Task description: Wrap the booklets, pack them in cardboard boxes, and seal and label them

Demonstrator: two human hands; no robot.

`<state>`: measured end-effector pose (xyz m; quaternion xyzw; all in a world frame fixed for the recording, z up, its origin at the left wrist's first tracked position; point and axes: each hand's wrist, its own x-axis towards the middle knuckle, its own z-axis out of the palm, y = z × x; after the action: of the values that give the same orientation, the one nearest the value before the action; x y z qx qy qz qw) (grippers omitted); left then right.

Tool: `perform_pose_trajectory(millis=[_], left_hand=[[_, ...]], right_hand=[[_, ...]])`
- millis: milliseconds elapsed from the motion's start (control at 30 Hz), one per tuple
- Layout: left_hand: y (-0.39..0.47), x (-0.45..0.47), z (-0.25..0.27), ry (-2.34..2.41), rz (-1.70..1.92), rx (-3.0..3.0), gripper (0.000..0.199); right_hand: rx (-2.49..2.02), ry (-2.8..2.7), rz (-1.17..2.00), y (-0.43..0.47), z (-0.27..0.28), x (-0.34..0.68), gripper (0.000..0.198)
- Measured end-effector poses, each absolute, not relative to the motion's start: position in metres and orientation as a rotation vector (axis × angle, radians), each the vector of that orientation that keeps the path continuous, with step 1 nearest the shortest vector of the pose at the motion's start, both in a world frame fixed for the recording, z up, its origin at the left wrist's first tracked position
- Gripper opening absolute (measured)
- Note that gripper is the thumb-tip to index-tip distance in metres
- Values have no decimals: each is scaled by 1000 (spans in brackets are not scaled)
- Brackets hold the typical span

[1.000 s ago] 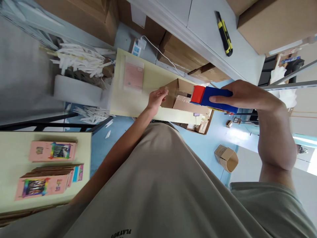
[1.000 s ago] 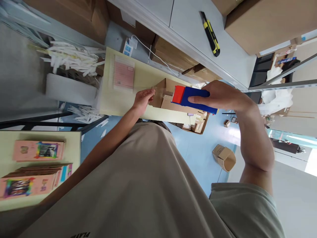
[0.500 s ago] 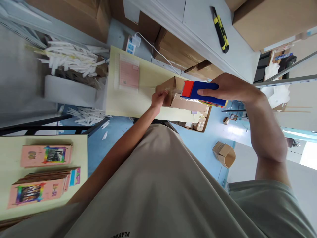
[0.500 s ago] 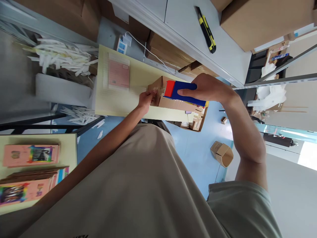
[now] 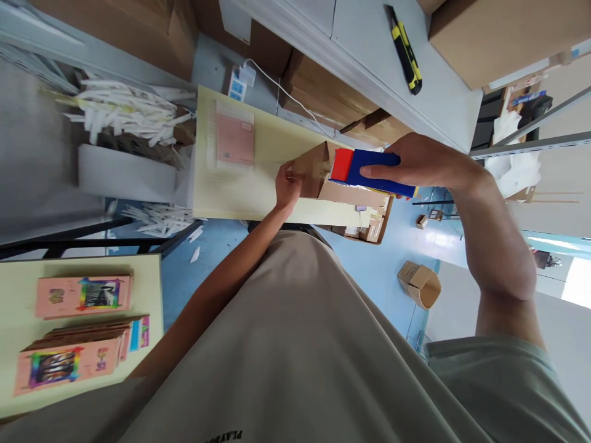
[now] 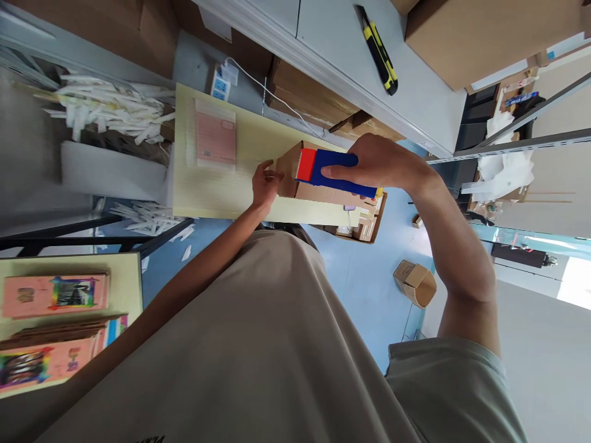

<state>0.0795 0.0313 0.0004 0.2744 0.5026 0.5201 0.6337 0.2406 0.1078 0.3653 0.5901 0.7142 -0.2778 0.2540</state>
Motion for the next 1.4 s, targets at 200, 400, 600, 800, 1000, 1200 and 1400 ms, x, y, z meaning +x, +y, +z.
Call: perform_pose_trajectory(millis=[200, 400, 600, 800, 1000, 1200, 1400], left_hand=[[59, 64, 53, 1026, 1007, 1441, 73], [77, 70, 68, 1098, 743, 1690, 42], [72, 65, 65, 1119, 708, 1652, 42], [72, 62, 60, 1077, 723, 1617, 56], [55, 64, 48, 1160, 779, 1474, 71], [37, 92, 42, 1419, 808, 1263, 43], [43, 144, 40, 1696, 800, 1180, 37]], right_hand=[[1562, 1786, -665, 111, 380, 222, 70], [1499, 1764, -624, 113, 384, 207, 67], [1531, 1725, -644, 116, 373, 251, 74], [1483, 1622, -639, 125, 332, 315, 74], [1440, 1662, -682, 132, 264, 354, 77], [1471, 1765, -661, 122, 223, 377, 86], [1535, 1866, -714, 112, 220, 381, 79]])
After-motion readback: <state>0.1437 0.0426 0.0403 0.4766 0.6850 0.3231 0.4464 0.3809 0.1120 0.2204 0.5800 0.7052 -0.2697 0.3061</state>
